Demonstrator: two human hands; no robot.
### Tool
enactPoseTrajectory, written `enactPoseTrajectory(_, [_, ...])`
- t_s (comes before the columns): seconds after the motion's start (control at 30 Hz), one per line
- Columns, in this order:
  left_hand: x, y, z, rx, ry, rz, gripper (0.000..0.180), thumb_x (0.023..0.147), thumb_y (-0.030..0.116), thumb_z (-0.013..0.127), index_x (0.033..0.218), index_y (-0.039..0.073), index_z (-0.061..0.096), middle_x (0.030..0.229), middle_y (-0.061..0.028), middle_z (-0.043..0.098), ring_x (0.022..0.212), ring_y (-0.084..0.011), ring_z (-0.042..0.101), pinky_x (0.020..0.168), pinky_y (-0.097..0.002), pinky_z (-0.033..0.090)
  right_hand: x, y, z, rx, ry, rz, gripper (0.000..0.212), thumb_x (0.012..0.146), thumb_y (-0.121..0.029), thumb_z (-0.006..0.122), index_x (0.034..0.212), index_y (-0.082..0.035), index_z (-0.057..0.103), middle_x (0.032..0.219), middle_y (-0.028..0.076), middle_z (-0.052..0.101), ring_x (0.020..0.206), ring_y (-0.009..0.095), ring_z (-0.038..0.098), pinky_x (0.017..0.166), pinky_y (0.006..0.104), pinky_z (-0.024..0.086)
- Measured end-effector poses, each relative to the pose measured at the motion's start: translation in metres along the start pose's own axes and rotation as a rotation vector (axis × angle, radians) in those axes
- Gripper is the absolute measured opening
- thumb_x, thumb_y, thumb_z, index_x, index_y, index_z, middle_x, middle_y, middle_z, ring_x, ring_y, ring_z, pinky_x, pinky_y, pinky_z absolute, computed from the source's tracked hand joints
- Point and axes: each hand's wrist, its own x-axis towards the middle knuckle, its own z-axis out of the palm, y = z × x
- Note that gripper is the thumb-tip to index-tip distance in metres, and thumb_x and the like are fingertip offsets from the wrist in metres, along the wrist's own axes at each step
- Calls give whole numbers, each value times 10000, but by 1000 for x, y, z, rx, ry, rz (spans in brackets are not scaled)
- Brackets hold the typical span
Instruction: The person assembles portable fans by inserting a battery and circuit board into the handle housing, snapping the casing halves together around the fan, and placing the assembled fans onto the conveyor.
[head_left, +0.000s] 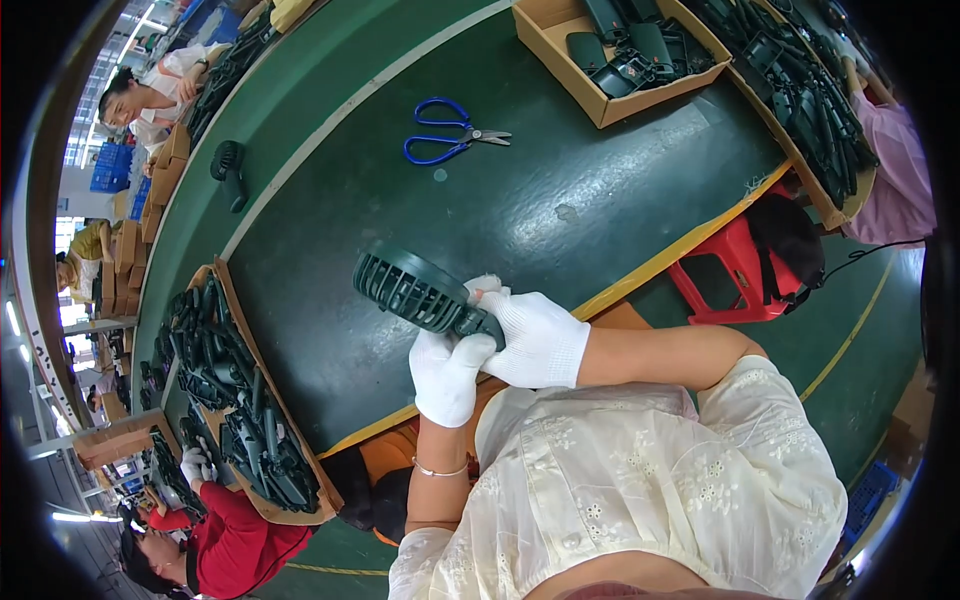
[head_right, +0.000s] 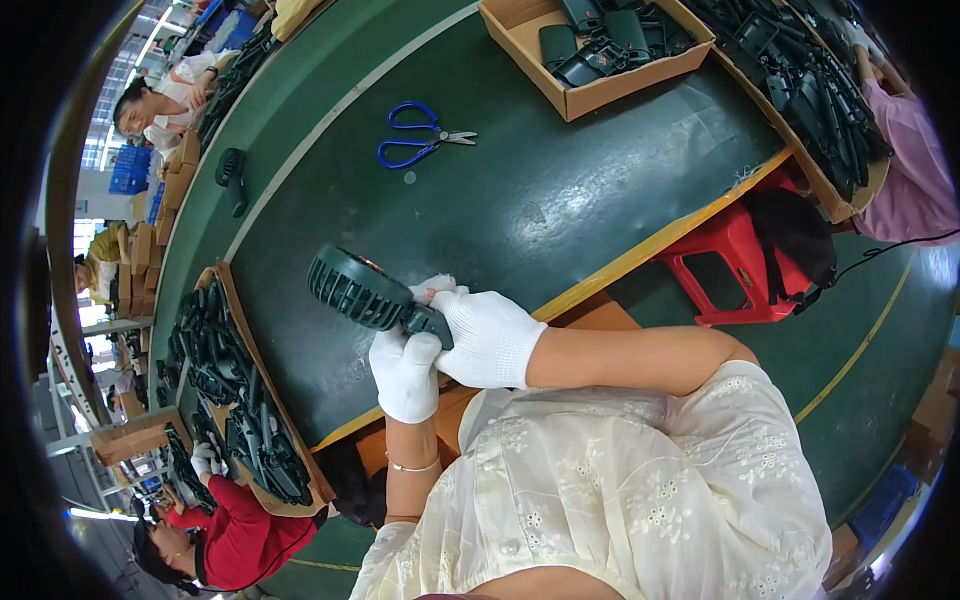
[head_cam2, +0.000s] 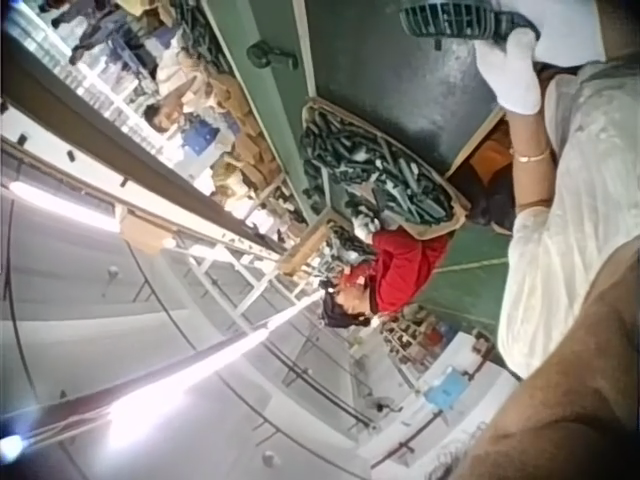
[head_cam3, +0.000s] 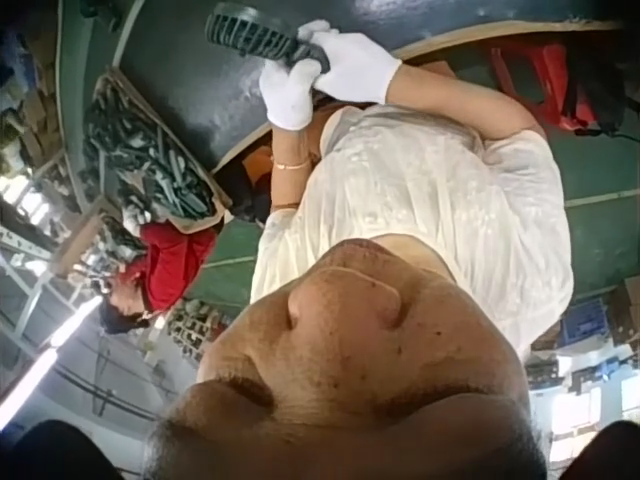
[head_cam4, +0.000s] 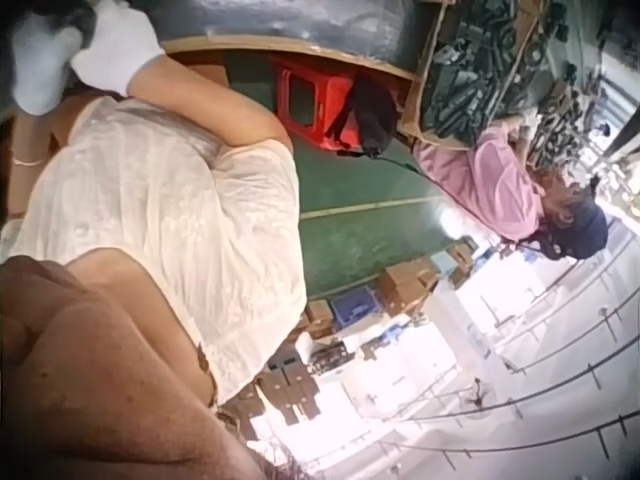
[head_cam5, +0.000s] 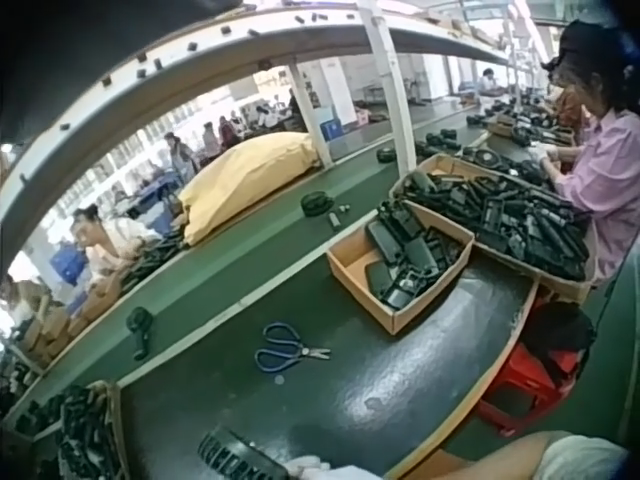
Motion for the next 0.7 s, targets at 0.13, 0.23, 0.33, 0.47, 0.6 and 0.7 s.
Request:
enactPoseTrajectory(0.13, [2,-2,0,0,68,9,589,837,195,727,1325,-60,517,1300,-207,616,1190,-301,617,1062,-401,467,8,-7,-2,-90,-31,68,394,858,-282,679,1159,-45,584,953,243,681,903,424,674,795,439,554])
enactPoseTrajectory(0.23, [5,1,6,34,117,37,559,895,279,710,1285,-72,519,1284,-223,613,1155,-316,627,1053,-416,470,17,-6,-10,-59,-81,14,400,855,-304,683,1141,-41,588,925,237,682,878,418,678,793,440,550])
enactPoseTrajectory(0.33, [11,4,-2,54,178,56,543,958,341,663,1252,-90,511,1259,-241,609,1122,-334,637,1037,-441,484,21,-12,-21,7,-179,-67,416,849,-322,693,1133,-37,586,900,225,683,854,398,685,789,434,547])
enactPoseTrajectory(0.47, [24,16,-11,-133,341,-11,435,1034,314,551,1229,-71,497,1147,-199,638,1067,-322,659,968,-467,545,19,-13,-24,160,-328,100,345,914,-327,665,1057,-20,599,790,140,684,634,247,680,607,358,549])
enactPoseTrajectory(0.6, [30,28,-3,-150,208,-90,409,1020,268,563,1331,34,438,1123,-180,647,1040,-310,667,915,-434,555,22,-17,-30,341,-328,272,337,966,-382,608,964,-45,597,660,67,648,513,142,613,480,284,488])
enactPoseTrajectory(0.7, [47,34,-14,-170,230,-220,340,1034,262,534,1244,3,473,1067,-178,648,909,-271,691,774,-401,597,27,-13,-39,257,-345,246,315,989,-353,570,965,-44,622,692,60,657,537,156,622,494,305,493])
